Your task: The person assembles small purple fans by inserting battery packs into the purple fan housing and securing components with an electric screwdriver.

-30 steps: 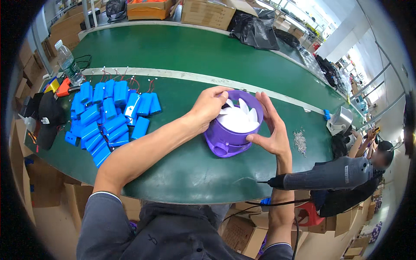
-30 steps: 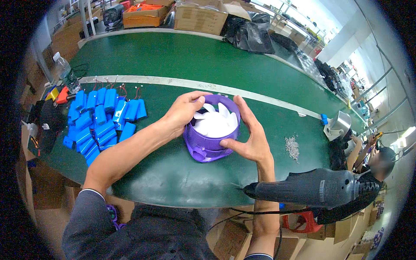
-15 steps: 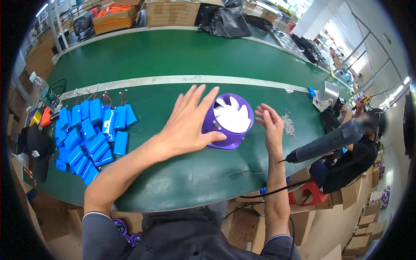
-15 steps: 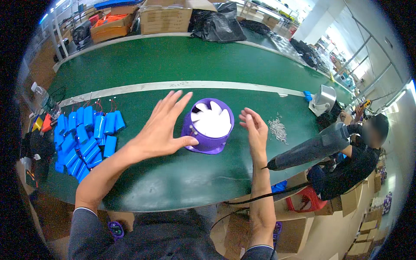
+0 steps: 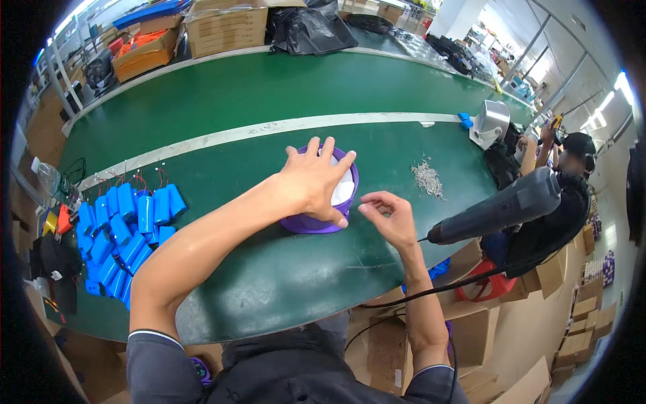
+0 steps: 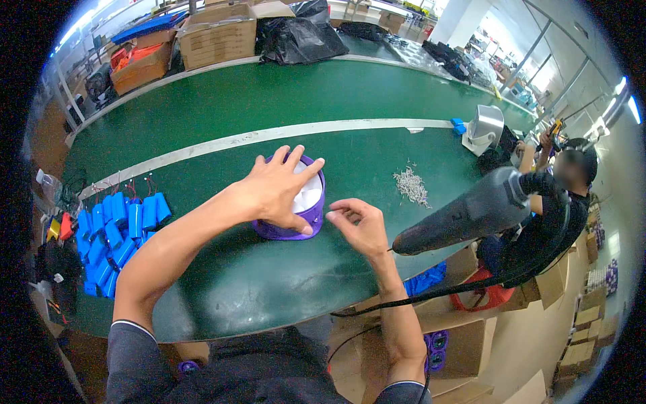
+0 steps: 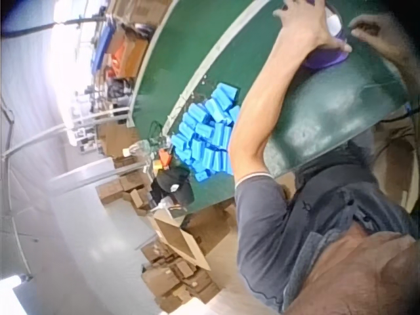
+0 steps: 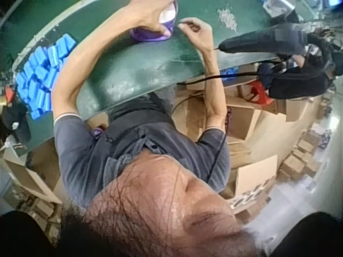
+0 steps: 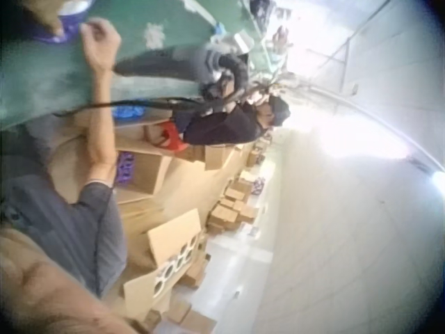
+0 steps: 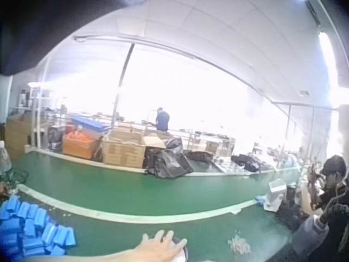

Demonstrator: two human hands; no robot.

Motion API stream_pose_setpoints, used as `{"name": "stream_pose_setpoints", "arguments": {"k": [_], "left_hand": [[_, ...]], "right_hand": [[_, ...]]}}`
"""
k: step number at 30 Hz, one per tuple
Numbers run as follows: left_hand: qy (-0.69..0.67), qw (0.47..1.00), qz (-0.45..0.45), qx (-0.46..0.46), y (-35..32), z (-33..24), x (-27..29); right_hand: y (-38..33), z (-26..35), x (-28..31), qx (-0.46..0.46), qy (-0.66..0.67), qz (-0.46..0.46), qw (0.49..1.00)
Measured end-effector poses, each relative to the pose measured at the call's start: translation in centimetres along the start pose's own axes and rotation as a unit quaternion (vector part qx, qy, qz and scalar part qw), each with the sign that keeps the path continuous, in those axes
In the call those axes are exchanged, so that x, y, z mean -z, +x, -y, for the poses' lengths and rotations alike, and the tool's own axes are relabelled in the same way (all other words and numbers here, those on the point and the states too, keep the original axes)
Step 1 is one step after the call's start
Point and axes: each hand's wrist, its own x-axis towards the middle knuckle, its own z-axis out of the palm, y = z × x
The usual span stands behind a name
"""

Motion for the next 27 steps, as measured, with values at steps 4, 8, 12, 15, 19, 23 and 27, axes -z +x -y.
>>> {"name": "stream_pose_setpoints", "arguments": {"k": [4,8,12,15,19,23,27], "left_hand": [[0.039,0.999,0.014,-0.006,0.1,-0.7,0.3],[0.032,0.999,0.005,0.007,-0.1,-0.8,0.2],[0.047,0.998,-0.043,0.008,-0.2,-0.7,-0.3],[0.018,1.000,-0.014,0.014,-0.2,-0.8,0.3],[0.022,1.000,-0.011,0.014,0.0,-0.8,0.3],[0.044,0.997,-0.063,0.009,0.2,-0.3,-0.7],[0.045,0.996,-0.080,0.010,0.5,-0.4,-0.8]], "right_hand": [[-0.9,1.7,-1.1,0.092,-0.122,-0.029,0.988],[-1.4,1.8,-2.1,0.138,-0.143,-0.056,0.979],[-1.5,1.7,-2.6,0.179,-0.169,-0.072,0.967],[-1.5,1.3,-2.8,0.196,-0.176,-0.086,0.961],[-1.3,1.0,-2.9,0.189,-0.135,-0.161,0.959],[-1.4,1.1,-3.0,0.183,-0.150,-0.116,0.965],[-1.2,1.0,-3.0,0.190,-0.163,-0.116,0.961]]}}
